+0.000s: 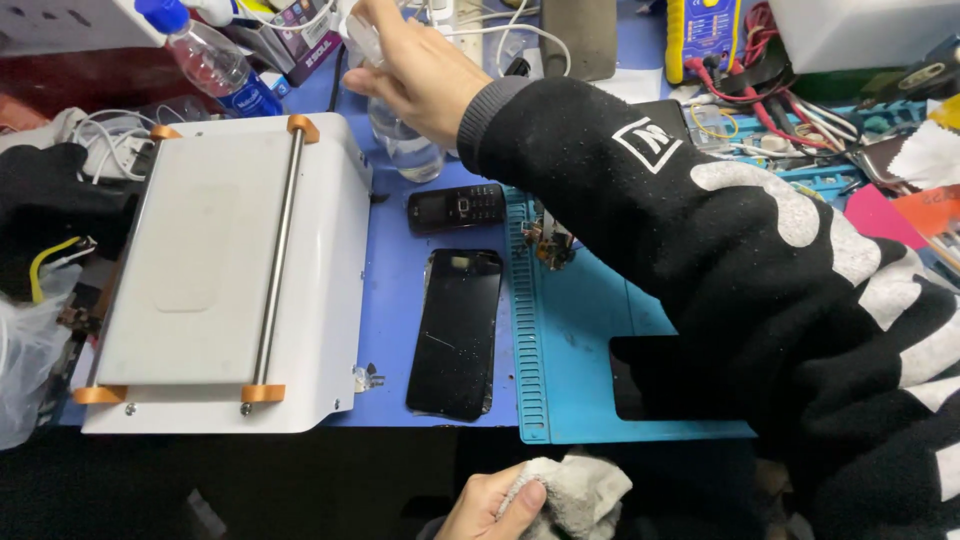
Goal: The recorder cleans a smartphone screen with a cloth and solvent, then applies adhesive tape across the surface.
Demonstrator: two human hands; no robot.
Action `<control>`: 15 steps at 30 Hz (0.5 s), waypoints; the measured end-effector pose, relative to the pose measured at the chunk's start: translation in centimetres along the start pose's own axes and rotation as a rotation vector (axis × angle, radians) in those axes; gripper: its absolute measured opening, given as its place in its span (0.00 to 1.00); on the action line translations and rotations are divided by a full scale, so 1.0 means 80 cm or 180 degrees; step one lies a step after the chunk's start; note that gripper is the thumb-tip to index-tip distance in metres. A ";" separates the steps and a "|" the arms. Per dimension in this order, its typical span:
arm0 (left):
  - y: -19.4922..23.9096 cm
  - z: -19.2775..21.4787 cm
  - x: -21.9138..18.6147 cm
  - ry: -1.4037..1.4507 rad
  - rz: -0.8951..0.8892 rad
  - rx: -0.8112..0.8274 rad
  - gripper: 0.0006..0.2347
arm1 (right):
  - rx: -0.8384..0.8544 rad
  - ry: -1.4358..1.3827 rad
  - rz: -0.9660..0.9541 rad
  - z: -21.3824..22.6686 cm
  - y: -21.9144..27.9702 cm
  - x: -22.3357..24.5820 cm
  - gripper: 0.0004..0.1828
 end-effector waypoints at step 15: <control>-0.043 -0.050 -0.125 -0.0951 -0.0078 0.0241 0.11 | 0.1661 -0.1432 -0.0292 0.098 0.319 0.283 0.32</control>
Point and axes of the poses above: each hand's wrist, its own y-axis away from the middle knuckle, its own z-axis out of the back of the hand, x = y × z, the point moved 7 cm from there along -y, towards the middle knuckle, and after that the axes turned 8 degrees about x, right-handed, at the moved point
